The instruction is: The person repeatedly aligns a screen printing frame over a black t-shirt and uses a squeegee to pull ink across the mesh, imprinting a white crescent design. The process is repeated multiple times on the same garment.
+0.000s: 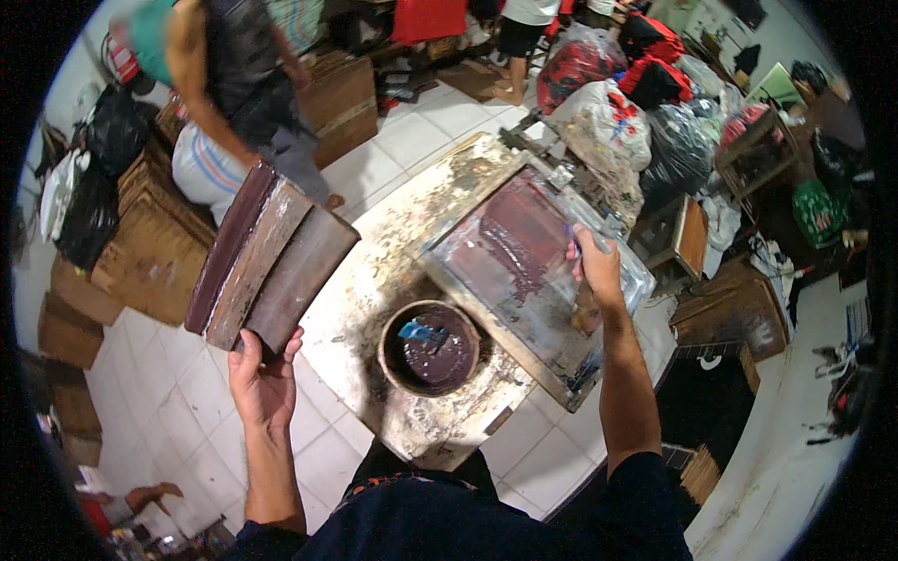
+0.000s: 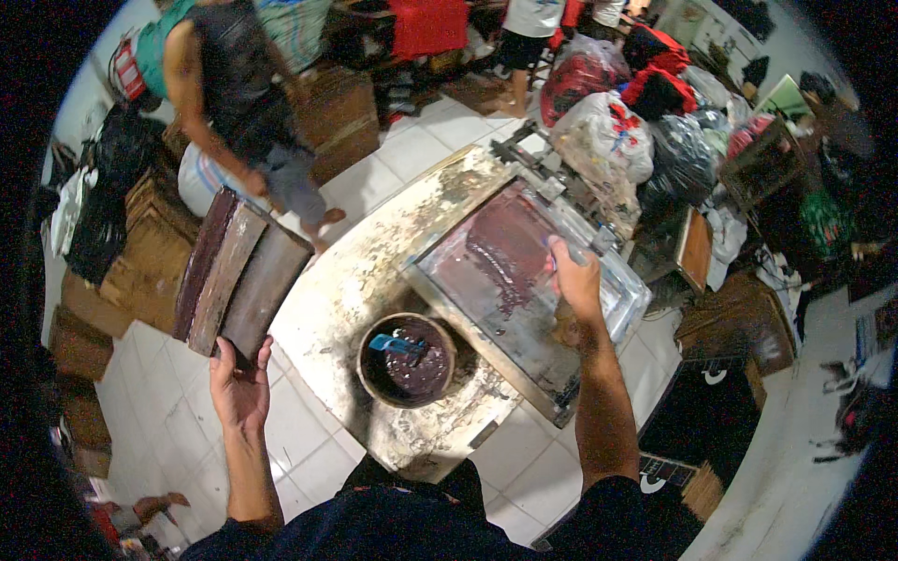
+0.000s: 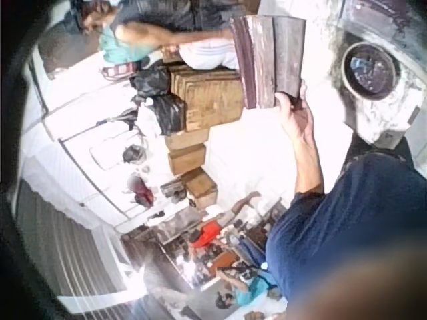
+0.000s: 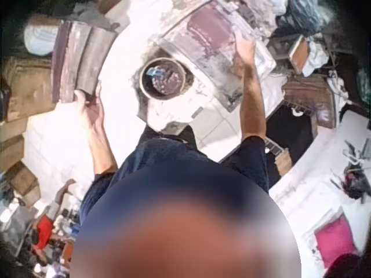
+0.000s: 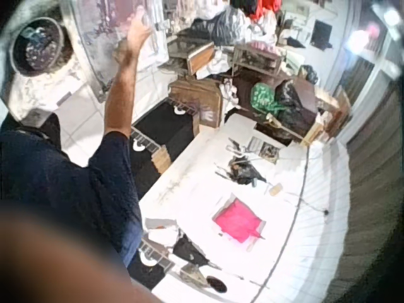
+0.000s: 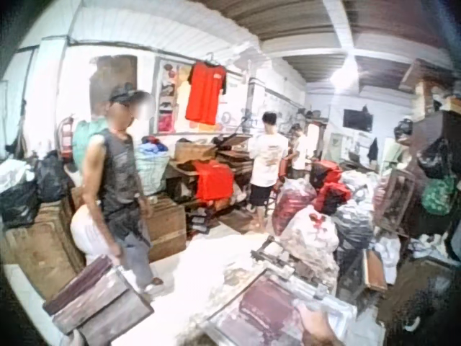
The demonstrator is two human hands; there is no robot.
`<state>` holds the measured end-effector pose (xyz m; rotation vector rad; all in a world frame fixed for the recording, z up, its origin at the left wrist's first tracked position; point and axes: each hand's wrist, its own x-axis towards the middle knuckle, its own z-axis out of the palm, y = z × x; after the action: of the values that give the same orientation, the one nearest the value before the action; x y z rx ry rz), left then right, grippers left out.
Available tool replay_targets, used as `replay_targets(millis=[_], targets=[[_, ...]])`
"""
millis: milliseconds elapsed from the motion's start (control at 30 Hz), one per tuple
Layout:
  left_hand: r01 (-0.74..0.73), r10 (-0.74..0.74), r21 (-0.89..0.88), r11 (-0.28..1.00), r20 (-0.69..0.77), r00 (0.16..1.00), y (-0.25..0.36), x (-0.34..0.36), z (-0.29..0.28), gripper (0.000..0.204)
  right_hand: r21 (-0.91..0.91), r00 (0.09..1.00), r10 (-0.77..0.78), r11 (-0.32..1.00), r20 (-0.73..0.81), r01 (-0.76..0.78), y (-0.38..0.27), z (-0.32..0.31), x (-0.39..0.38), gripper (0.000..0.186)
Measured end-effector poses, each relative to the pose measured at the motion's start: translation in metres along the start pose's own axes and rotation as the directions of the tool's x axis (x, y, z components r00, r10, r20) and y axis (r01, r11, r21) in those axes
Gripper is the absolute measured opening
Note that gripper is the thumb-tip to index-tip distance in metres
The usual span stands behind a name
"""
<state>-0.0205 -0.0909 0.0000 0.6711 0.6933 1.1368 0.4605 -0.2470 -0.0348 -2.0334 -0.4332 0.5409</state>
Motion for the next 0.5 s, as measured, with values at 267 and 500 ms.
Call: replay_targets(millis=[267,500], targets=[[-0.086,0.079,-0.054,0.995,-0.132,0.988,0.027,0.015,-0.060,0.043,0.390,0.696,-0.514,0.852,0.502,0.349,-0.060,0.184,0.000,0.051],[-0.214,0.197,-0.013,0.977,-0.341,0.919,0.036,-0.017,-0.097,0.046,0.049,0.370,-0.405,0.727,0.836,0.685,-0.046,0.288,-0.008,0.068]])
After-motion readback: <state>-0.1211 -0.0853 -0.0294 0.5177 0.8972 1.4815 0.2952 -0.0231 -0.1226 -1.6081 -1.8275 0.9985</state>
